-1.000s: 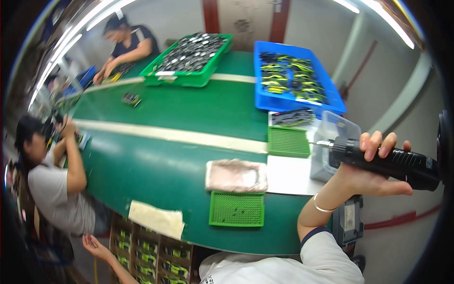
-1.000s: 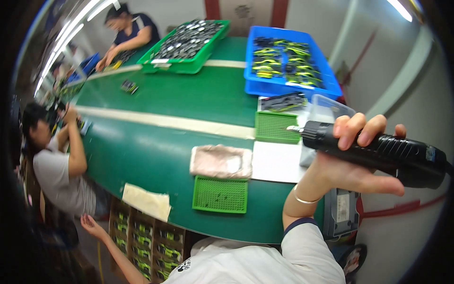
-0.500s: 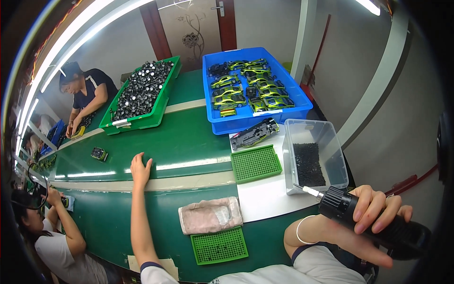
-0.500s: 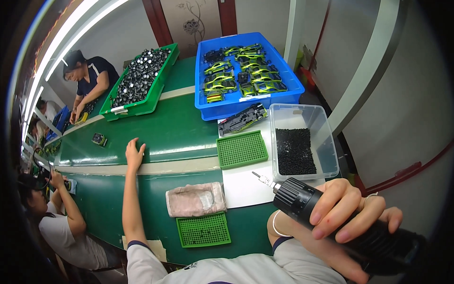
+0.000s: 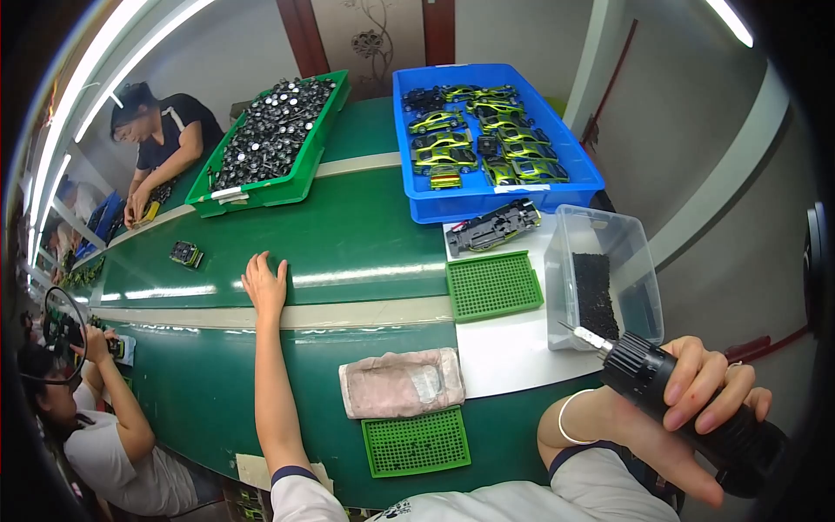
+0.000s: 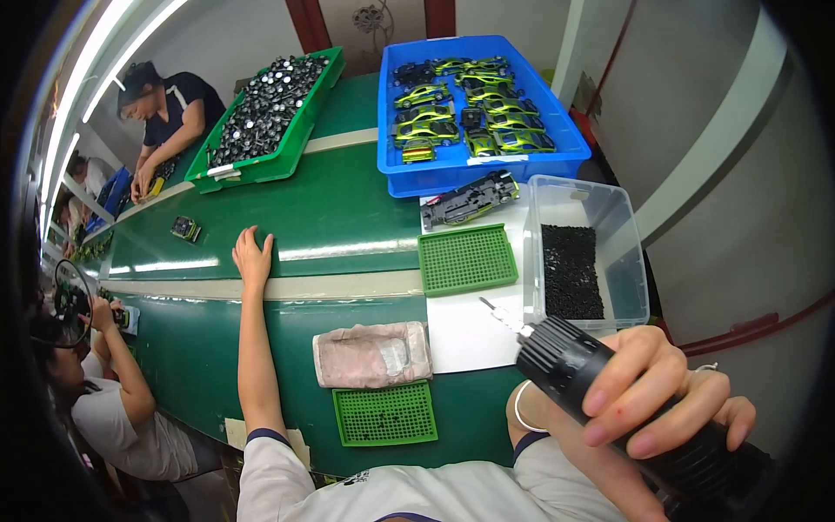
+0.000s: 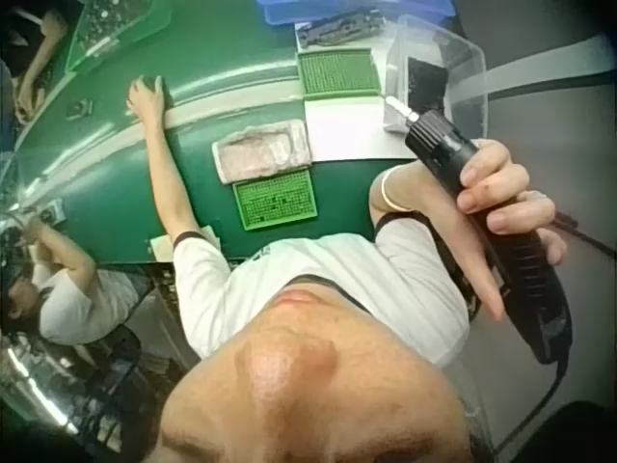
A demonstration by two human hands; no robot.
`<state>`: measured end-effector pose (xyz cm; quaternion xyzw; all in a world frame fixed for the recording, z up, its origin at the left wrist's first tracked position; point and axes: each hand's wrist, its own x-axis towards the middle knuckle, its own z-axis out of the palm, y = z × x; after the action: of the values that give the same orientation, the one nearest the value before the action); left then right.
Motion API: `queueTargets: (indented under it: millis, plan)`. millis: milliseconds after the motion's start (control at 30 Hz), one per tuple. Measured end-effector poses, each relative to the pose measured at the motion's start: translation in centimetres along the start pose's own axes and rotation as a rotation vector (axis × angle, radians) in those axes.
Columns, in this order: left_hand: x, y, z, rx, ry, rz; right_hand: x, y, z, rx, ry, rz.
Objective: The person assembles toy cars on a conveyor line by picking up car bodies and chassis, driving screws into the underside of each car using an electric screwdriver, and placing the assembled cars into a packaging tray.
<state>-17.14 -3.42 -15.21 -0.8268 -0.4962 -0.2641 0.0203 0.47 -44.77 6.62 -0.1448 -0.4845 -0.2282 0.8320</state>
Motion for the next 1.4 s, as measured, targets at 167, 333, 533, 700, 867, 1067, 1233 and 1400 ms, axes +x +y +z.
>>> queueTargets:
  millis: [167, 333, 533, 700, 867, 1067, 1233, 1400]
  plan:
    - [1.9, -3.5, 0.6, 0.032, 0.128, -0.108, -0.3, -0.5, 0.1, 0.068, 0.015, 0.021]
    - [4.2, -7.7, 0.5, 0.046, 0.219, -0.307, -0.1, 0.0, 1.5, 0.043, -0.048, 0.041]
    - [6.1, -13.9, 0.5, 0.101, 0.398, -0.423, -1.6, 1.5, 2.1, 0.011, -0.166, 0.044]
    - [8.9, -14.0, 0.5, 0.066, 0.44, -0.581, -2.5, 2.7, 2.5, -0.059, -0.227, 0.024]
    - [11.0, -15.0, 1.0, 0.243, 0.452, -0.457, -4.1, 3.8, 3.8, -0.09, -0.23, 0.036]
    - [12.4, -17.4, 1.7, 0.169, 0.402, -0.552, -5.4, 4.9, 4.4, -0.123, -0.23, 0.069]
    - [11.3, -18.4, 1.1, -0.514, 0.672, -0.504, -4.8, 4.8, 4.2, -0.091, -0.243, 0.063]
    - [8.2, -14.0, -0.1, -1.652, 0.507, -0.371, -3.7, 3.6, 3.6, -0.035, -0.208, 0.028]
